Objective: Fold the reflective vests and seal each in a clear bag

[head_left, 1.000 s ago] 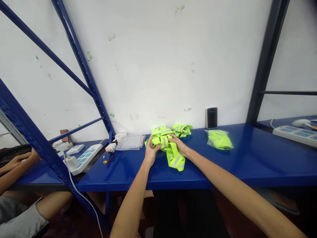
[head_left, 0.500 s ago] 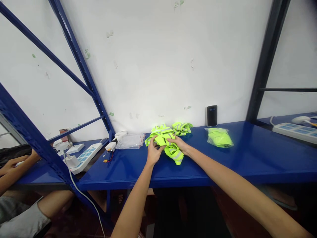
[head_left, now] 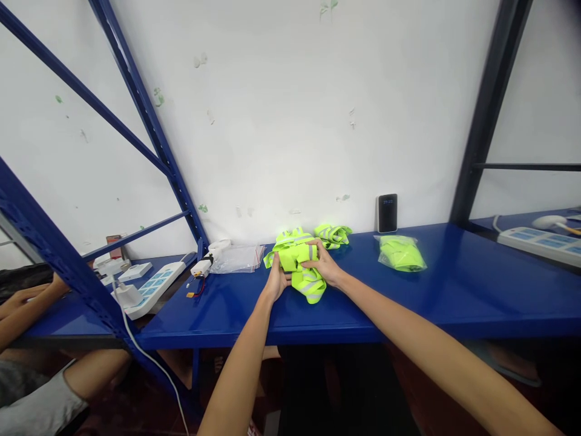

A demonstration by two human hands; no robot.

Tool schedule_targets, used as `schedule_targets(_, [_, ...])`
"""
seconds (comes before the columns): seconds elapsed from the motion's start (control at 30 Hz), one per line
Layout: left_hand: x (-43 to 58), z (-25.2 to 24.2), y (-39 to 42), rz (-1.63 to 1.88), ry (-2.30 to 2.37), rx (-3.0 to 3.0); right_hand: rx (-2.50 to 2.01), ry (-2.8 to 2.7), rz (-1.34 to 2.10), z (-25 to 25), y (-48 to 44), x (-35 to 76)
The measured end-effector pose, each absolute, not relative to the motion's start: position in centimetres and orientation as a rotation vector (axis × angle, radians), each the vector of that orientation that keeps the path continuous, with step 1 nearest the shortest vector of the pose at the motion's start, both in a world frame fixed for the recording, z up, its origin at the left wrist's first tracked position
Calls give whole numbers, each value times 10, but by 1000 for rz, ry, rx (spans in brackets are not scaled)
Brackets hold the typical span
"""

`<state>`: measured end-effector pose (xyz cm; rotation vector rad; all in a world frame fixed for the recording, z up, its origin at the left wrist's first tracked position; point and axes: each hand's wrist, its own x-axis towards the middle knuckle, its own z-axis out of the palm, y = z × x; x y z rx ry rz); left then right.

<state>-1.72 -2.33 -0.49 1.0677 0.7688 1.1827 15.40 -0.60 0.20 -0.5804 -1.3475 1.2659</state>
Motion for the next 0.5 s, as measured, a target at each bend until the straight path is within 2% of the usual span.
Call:
schedule_targets(0.13, [-17,-4,-21,1233,752,1035,-558,-1509,1149,1,-5,150])
schedule_targets(0.3, [-17,-5,-23,1349,774,1087,-569,-1498,1164,0,-3,148])
schedule_targets(0.5, [-13,-3,-28,1486,688,1182,-512,-1213,1656,6,-15,151])
